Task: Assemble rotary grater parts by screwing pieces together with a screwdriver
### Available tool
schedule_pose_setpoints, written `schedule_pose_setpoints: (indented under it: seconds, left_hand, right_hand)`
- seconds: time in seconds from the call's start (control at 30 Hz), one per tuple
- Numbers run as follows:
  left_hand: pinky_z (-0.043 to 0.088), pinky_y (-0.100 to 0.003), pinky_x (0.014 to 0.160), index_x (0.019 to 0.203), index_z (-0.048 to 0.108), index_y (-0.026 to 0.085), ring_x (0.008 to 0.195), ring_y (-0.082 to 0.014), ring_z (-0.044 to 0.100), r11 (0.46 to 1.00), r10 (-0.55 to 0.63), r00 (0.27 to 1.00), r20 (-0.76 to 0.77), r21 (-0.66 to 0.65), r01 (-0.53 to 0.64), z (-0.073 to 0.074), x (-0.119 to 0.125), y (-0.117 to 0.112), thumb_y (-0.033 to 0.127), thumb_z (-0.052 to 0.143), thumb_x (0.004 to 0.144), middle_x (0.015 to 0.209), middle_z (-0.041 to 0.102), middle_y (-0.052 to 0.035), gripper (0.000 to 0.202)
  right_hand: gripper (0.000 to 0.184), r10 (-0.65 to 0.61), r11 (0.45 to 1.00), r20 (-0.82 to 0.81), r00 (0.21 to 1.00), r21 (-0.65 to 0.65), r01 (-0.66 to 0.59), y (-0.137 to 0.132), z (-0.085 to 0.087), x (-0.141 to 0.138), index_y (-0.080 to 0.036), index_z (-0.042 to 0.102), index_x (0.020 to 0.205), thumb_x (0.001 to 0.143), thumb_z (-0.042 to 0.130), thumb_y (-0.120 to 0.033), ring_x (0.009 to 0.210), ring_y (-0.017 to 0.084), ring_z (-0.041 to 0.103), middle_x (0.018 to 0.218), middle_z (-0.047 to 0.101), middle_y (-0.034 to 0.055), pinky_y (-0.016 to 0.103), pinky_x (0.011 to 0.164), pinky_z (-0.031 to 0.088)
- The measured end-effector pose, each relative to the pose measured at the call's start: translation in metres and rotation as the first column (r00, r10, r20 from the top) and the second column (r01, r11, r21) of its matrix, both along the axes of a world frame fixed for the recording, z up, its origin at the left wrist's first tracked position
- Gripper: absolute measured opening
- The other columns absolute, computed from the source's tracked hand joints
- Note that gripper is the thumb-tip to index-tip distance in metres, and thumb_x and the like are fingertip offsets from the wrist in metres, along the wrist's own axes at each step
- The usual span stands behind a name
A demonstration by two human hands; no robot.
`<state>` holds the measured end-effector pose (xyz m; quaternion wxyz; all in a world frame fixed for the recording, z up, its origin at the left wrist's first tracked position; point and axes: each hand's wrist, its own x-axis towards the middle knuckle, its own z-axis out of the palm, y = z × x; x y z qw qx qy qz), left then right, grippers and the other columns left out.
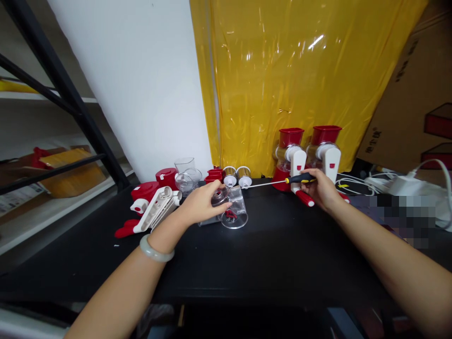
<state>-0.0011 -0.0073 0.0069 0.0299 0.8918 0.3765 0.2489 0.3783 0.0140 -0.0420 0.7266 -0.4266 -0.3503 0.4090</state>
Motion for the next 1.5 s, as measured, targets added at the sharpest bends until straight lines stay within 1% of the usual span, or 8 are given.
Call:
schedule_pose_setpoints:
  seconds: [0.13, 0.27, 0.37, 0.73, 1.0, 1.1, 1.37, 1.5]
  left_hand:
    - [0.055, -0.044, 0.086, 0.108, 0.059, 0.022, 0.097, -0.0284, 0.070, 1.000, -0.007, 1.000, 0.004, 0.008, 0.007, -0.0005, -0.0003, 0.0006, 0.051, 0.064, 0.089, 0.109, 0.072, -0.0108, 0.035]
    - [0.055, -0.046, 0.088, 0.112, 0.058, 0.022, 0.099, -0.0291, 0.070, 1.000, 0.000, 1.000, 0.003, -0.001, 0.000, -0.0004, -0.0001, 0.0004, 0.051, 0.064, 0.089, 0.112, 0.072, -0.0114, 0.037]
    - [0.055, -0.046, 0.088, 0.110, 0.058, 0.022, 0.099, -0.0291, 0.070, 1.000, -0.001, 1.000, 0.002, -0.008, 0.001, 0.0000, 0.0002, -0.0002, 0.051, 0.064, 0.089, 0.112, 0.072, -0.0116, 0.037]
    - [0.055, -0.046, 0.089, 0.112, 0.057, 0.022, 0.100, -0.0295, 0.070, 1.000, -0.001, 1.000, 0.003, -0.002, 0.001, -0.0007, 0.0000, 0.0009, 0.051, 0.064, 0.089, 0.114, 0.072, -0.0115, 0.037]
    - [0.054, -0.043, 0.087, 0.107, 0.057, 0.022, 0.099, -0.0285, 0.070, 1.000, -0.003, 1.000, -0.012, -0.006, 0.003, -0.0003, -0.0006, 0.0004, 0.051, 0.063, 0.090, 0.111, 0.072, -0.0110, 0.035]
    - [0.054, -0.044, 0.087, 0.109, 0.057, 0.022, 0.099, -0.0285, 0.070, 1.000, 0.002, 1.000, -0.011, -0.010, -0.002, -0.0004, -0.0007, 0.0004, 0.051, 0.063, 0.089, 0.113, 0.072, -0.0108, 0.036]
    - [0.054, -0.044, 0.086, 0.109, 0.057, 0.022, 0.100, -0.0290, 0.070, 1.000, -0.005, 1.000, -0.007, -0.007, 0.005, -0.0011, -0.0009, 0.0010, 0.052, 0.063, 0.089, 0.114, 0.072, -0.0117, 0.037]
    - [0.055, -0.045, 0.088, 0.110, 0.057, 0.022, 0.101, -0.0296, 0.070, 1.000, 0.000, 1.000, 0.001, -0.016, 0.000, -0.0007, -0.0008, 0.0006, 0.051, 0.064, 0.089, 0.116, 0.072, -0.0115, 0.037]
  right_hand:
    - [0.018, 0.005, 1.000, 0.058, 0.998, 0.030, -0.006, 0.0018, -0.0016, 0.0018, -0.022, 0.060, 0.078, 0.077, 0.067, -0.039, 0.051, 0.012, 0.054, 0.066, 0.059, -0.0005, 0.022, 0.042, 0.044]
    - [0.031, 0.011, 0.998, 0.160, 0.987, 0.055, -0.020, 0.0022, -0.0029, 0.0030, -0.024, 0.056, 0.076, 0.085, 0.063, -0.053, 0.037, 0.010, 0.038, 0.043, 0.041, -0.0062, 0.023, 0.039, 0.040]
    - [0.029, 0.021, 0.997, 0.206, 0.978, 0.064, -0.035, 0.0005, -0.0026, 0.0030, -0.025, 0.056, 0.077, 0.085, 0.065, -0.051, 0.035, 0.009, 0.031, 0.038, 0.034, -0.0088, 0.023, 0.040, 0.040]
    - [0.014, 0.025, 1.000, -0.028, 0.999, -0.004, -0.025, -0.0010, 0.0031, -0.0019, -0.021, 0.059, 0.083, 0.073, 0.066, -0.029, 0.051, 0.010, 0.051, 0.063, 0.057, -0.0016, 0.020, 0.043, 0.043]
    - [0.032, 0.009, 1.000, 0.085, 0.996, 0.029, -0.012, 0.0011, -0.0003, 0.0002, -0.024, 0.053, 0.075, 0.084, 0.065, -0.053, 0.039, 0.010, 0.037, 0.045, 0.041, -0.0059, 0.022, 0.039, 0.039]
    - [0.033, 0.023, 0.999, 0.152, 0.988, 0.044, -0.030, 0.0000, 0.0002, 0.0000, -0.025, 0.052, 0.074, 0.082, 0.070, -0.051, 0.036, 0.009, 0.033, 0.040, 0.035, -0.0080, 0.022, 0.040, 0.038]
    - [0.015, -0.015, 0.999, -0.014, 1.000, -0.030, 0.015, -0.0005, 0.0045, -0.0023, -0.023, 0.060, 0.084, 0.074, 0.070, -0.029, 0.050, 0.011, 0.053, 0.064, 0.059, -0.0019, 0.021, 0.043, 0.045]
    - [0.017, 0.006, 1.000, -0.007, 1.000, -0.007, -0.006, 0.0024, 0.0018, 0.0001, -0.023, 0.059, 0.081, 0.078, 0.069, -0.037, 0.051, 0.012, 0.053, 0.065, 0.058, -0.0013, 0.024, 0.044, 0.047]
